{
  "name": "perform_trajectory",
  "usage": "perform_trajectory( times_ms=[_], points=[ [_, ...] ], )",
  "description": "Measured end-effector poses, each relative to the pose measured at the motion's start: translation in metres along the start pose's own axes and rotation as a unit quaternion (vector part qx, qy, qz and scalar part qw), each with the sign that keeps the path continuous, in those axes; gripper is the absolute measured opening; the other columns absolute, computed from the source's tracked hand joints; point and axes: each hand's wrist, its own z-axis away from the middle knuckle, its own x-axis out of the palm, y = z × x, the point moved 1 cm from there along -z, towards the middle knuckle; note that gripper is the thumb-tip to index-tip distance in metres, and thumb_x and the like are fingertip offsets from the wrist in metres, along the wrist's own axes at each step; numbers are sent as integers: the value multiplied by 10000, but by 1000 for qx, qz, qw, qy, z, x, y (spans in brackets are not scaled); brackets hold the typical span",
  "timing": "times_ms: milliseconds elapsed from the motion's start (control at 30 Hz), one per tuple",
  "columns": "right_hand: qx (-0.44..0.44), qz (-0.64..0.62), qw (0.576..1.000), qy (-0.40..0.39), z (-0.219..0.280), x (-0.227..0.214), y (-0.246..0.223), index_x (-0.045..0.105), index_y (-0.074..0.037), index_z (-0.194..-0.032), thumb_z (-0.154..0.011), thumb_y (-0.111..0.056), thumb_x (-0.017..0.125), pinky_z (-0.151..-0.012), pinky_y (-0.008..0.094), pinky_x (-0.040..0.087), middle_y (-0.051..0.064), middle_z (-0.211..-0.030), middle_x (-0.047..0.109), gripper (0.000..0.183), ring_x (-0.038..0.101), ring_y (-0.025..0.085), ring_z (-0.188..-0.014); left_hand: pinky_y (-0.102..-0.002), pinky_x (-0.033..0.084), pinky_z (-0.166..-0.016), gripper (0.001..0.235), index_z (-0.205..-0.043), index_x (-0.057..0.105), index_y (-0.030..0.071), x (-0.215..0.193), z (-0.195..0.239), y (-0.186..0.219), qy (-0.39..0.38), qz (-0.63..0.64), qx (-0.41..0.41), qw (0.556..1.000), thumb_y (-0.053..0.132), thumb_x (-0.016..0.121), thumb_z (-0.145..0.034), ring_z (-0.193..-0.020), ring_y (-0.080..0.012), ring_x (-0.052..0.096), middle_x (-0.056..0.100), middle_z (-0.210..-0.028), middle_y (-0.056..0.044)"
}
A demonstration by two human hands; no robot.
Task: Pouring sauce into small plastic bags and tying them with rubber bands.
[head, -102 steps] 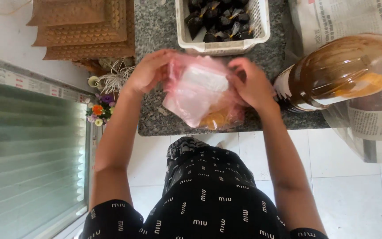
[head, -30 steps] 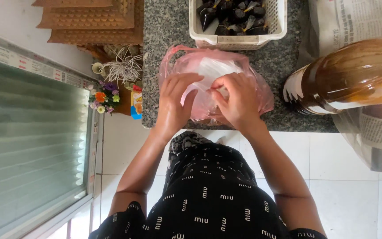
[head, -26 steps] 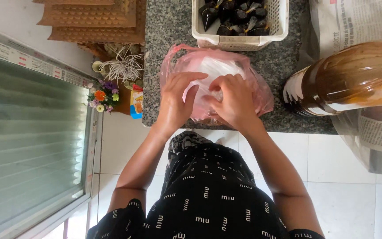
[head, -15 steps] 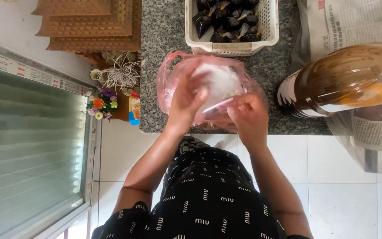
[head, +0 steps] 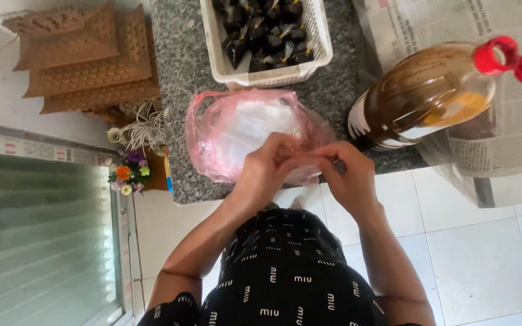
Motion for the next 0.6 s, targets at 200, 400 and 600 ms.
perform_trajectory(
  times_ms=[200,400,600],
  points=[
    [84,15,994,-72,15,10,16,716,-27,-959,-902,-64,750,-611,318,506,94,-783,666,76,633,196,-673,-359,599,-747,124,-1074,705,55,13,4,-11,13,-75,72,995,25,708,-953,-860,-274,751,749,-971,-119],
    [27,-196,979,-47,23,4,31,656,-21,-1055,-1000,-120,669,-692,248,536,17,-909,667,114,641,89,-803,-392,597,-754,188,-1200,631,61,6,-1,5,18,-116,207,971,65,643,-1012,-883,-334,734,726,-1052,-136],
    [119,-228,965,-56,19,-9,41,612,-52,-908,-941,-133,731,-555,211,427,17,-771,626,147,542,51,-631,-324,578,-620,187,-1250,585,70,13,-2,16,-47,-29,128,990,113,575,-1068,-745,-226,727,713,-1005,-93]
  ],
)
